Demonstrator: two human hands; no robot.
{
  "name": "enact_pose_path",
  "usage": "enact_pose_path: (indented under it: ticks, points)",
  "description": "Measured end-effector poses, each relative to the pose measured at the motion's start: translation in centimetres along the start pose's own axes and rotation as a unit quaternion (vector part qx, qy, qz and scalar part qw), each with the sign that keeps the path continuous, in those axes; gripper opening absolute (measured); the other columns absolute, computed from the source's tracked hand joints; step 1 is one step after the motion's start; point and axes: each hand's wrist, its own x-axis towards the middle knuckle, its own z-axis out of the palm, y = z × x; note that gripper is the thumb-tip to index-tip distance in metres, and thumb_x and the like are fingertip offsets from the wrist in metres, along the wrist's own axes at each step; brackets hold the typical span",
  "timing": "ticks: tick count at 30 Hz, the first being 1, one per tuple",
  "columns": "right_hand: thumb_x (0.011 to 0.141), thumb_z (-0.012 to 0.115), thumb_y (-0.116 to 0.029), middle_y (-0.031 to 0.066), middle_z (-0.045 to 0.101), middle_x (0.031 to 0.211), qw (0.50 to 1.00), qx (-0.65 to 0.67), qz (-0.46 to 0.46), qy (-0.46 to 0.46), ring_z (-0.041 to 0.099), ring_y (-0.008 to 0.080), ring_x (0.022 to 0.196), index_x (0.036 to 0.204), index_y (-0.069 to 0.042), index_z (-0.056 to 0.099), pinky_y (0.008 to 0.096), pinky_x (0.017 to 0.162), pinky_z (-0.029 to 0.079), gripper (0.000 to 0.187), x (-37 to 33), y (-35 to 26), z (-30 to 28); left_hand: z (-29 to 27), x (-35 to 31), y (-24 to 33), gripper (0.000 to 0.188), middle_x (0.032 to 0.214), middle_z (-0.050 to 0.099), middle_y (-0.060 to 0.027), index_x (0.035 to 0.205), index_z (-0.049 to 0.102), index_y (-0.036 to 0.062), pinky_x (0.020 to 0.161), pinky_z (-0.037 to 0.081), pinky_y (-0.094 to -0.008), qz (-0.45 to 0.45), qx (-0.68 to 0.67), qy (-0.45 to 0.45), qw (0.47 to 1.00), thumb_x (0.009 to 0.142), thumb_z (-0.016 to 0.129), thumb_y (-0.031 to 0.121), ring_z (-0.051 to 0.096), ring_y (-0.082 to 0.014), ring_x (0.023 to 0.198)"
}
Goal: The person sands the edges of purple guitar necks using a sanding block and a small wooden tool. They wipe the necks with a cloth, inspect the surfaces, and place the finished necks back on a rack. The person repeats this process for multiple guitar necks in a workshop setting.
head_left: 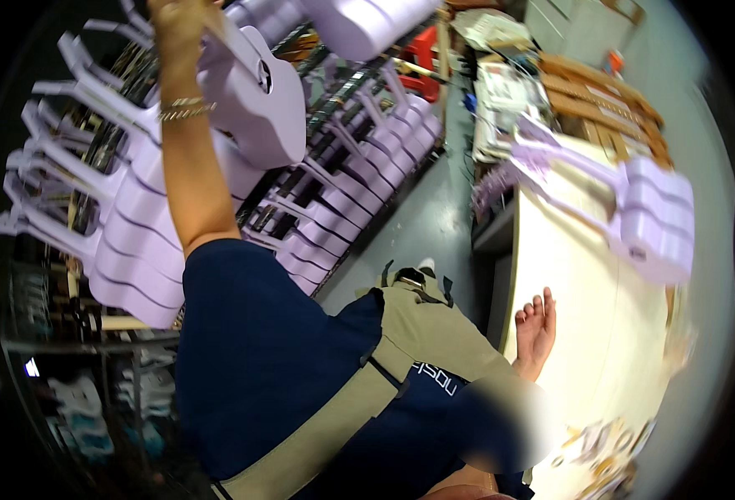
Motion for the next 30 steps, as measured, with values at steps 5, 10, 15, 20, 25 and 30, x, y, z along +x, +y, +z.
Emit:
enact_pose_path:
  ticks: [5,10,15,20,25,30]
  points:
    - [0.094,0.043,-0.033,0.0057,0.052,0.094,0.998,-0.055,-0.019,-0.001,0.049,0.0143,0.083,0.123,-0.001,0.044,0.0279,0.072,0.041,0.044,-5.3,1.1,-3.3,8.5,-11.1,11.1,0.040,0.089,0.054,-0.0123,0.101,0.047,-0.0009,0.088,0.045,-0.0461,-0.099,-0.357,-0.047,0.928,0.091,0.050,0.038,0.055,-0.0259,0.086]
    - [0.092,0.036,-0.050,0.0151,0.041,0.131,0.985,-0.075,-0.122,0.094,0.045,0.0237,0.116,0.136,0.000,0.028,0.0356,0.096,0.037,0.067,-9.0,1.6,-4.2,18.3,-24.1,14.4,0.035,0.082,0.047,-0.0059,0.092,0.046,0.0054,0.086,0.043,-0.0430,-0.227,-0.563,-0.155,0.779,0.090,0.051,0.039,0.048,-0.0198,0.077]
    - [0.090,0.036,-0.057,0.0128,0.043,0.130,0.942,0.021,-0.226,0.245,0.044,0.0259,0.117,0.135,-0.002,0.031,0.0386,0.097,0.037,0.071,-13.3,2.0,-7.2,25.3,-32.9,16.2,0.030,0.083,0.046,-0.0044,0.092,0.047,0.0048,0.092,0.038,-0.0429,-0.337,-0.698,-0.272,0.571,0.089,0.054,0.034,0.048,-0.0182,0.079]
    - [0.091,0.034,-0.056,0.0135,0.043,0.129,0.911,0.089,-0.297,0.273,0.045,0.0255,0.117,0.134,-0.002,0.030,0.0376,0.095,0.040,0.069,-16.1,2.0,-9.4,28.8,-36.8,20.9,0.033,0.088,0.051,-0.0066,0.100,0.045,0.0059,0.098,0.037,-0.0509,-0.353,-0.617,-0.291,0.640,0.092,0.046,0.038,0.053,-0.0212,0.085]
    - [0.092,0.029,-0.057,0.0138,0.043,0.130,0.894,0.097,-0.326,0.293,0.044,0.0255,0.118,0.135,-0.002,0.030,0.0375,0.096,0.039,0.070,-16.5,2.2,-9.2,29.2,-40.0,23.4,0.043,0.106,0.054,-0.0201,0.121,0.034,0.0007,0.095,0.041,-0.0496,-0.314,-0.531,-0.372,0.694,0.094,0.041,0.034,0.055,-0.0349,0.101]
    - [0.090,0.023,-0.060,0.0137,0.042,0.132,0.871,0.099,-0.368,0.309,0.042,0.0244,0.120,0.136,-0.001,0.028,0.0371,0.099,0.036,0.075,-16.1,1.9,-8.2,31.1,-41.9,22.0,0.042,0.121,0.048,-0.0209,0.124,0.034,0.0012,0.097,0.039,-0.0504,-0.290,-0.502,-0.448,0.681,0.095,0.042,0.030,0.047,-0.0377,0.114]
